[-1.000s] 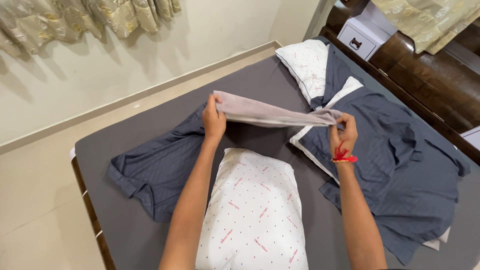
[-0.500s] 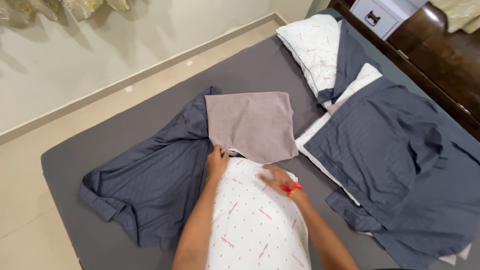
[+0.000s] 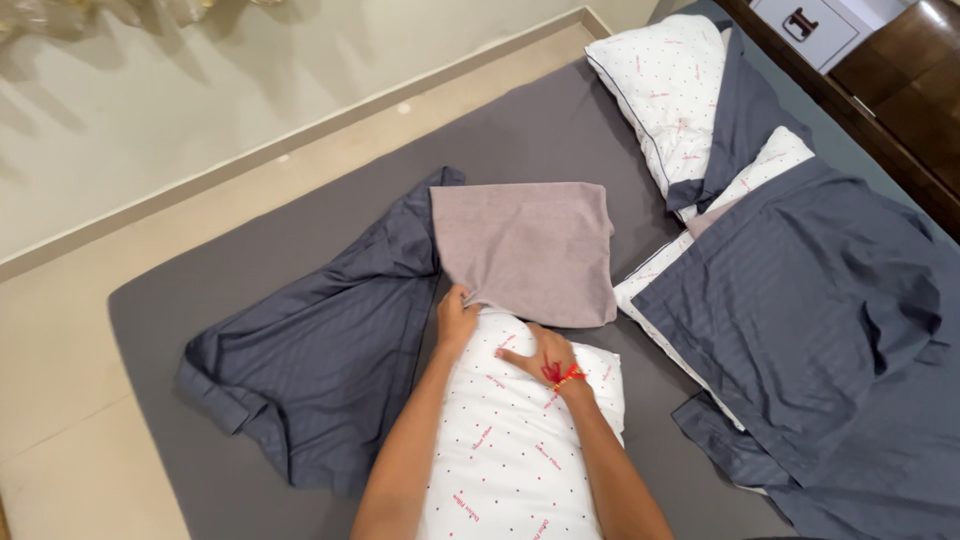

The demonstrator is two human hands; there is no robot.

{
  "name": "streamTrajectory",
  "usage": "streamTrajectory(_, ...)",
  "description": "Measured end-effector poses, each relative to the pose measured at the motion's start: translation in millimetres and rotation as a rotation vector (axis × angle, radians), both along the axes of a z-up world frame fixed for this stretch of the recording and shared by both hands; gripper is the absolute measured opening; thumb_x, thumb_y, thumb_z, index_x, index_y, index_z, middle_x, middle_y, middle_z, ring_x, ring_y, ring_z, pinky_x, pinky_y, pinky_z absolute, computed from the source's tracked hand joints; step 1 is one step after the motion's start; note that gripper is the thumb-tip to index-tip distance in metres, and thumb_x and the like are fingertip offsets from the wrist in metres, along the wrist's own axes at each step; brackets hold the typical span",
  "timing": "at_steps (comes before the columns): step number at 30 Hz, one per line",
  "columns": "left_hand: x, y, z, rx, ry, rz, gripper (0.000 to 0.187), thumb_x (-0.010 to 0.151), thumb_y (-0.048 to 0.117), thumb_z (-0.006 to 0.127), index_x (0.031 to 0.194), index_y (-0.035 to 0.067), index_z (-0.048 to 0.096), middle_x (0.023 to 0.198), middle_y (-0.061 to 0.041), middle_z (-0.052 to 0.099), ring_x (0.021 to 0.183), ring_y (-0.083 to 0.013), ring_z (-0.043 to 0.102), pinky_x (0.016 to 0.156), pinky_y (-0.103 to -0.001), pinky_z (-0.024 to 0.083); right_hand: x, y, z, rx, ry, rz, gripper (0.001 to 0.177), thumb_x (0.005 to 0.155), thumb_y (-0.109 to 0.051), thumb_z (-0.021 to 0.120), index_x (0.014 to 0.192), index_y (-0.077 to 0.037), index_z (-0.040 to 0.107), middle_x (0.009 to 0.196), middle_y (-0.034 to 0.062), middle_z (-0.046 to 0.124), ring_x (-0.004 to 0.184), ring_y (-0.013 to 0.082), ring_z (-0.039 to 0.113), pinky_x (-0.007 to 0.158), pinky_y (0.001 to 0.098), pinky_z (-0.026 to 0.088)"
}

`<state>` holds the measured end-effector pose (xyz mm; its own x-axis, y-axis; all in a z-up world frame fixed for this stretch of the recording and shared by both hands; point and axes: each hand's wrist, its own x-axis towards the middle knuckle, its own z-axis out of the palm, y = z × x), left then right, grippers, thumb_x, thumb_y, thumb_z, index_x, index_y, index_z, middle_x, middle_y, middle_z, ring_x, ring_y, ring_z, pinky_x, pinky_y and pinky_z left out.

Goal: The person folds several pieces of dark blue and white bed linen on a bed, then uses a smaller light brown cloth to wrap around a white patterned pillow.

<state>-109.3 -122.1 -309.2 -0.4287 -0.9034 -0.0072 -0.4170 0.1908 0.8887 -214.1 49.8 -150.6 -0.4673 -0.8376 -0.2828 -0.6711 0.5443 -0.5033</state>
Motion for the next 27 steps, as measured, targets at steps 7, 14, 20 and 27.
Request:
streamTrajectory(7,5,-8,80,-0.159,-0.363,-0.173,0.047,0.088,0.044,0.071,0.113,0.005,0.068,0.109,-0.025,0.071,0.106,-0.0449,0.065,0.086,-0.053,0.052,26,42,49,-0.247,-0.014,-0.062,0.079,0.074,-0.062,0.075,0.129,-0.006,0.066,0.109,0.0184,0.075,0.101,0.0371,0.071,0.089,0.0441,0.054)
streamTrajectory(14,18,-20,120,-0.348,-0.452,-0.221,0.051,0.084,0.049,0.072,0.112,0.005,0.070,0.113,-0.025,0.067,0.109,-0.0430,0.060,0.084,-0.053,0.052,28,63,33,-0.372,0.028,-0.042,0.078,0.077,-0.059,0.078,0.129,-0.003,0.064,0.113,0.0199,0.074,0.103,0.0364,0.071,0.090,0.0429,0.054)
streamTrajectory(20,24,4,140,-0.249,-0.501,-0.434,0.049,0.089,0.053,0.065,0.107,0.009,0.075,0.108,-0.017,0.071,0.112,-0.0384,0.060,0.089,-0.055,0.048,30,56,26,-0.279,-0.043,-0.083,0.069,0.080,-0.058,0.072,0.128,-0.008,0.066,0.114,0.0163,0.075,0.105,0.0345,0.071,0.093,0.0412,0.053)
streamTrajectory(27,46,48,88,-0.096,-0.157,-0.215,0.047,0.092,0.049,0.066,0.107,0.004,0.070,0.103,-0.024,0.067,0.097,-0.0447,0.065,0.081,-0.050,0.051,10,47,-27,-0.383,-0.133,-0.197,0.050,0.103,-0.049,0.052,0.125,-0.009,0.071,0.122,0.0160,0.073,0.115,0.0338,0.068,0.102,0.0386,0.049)
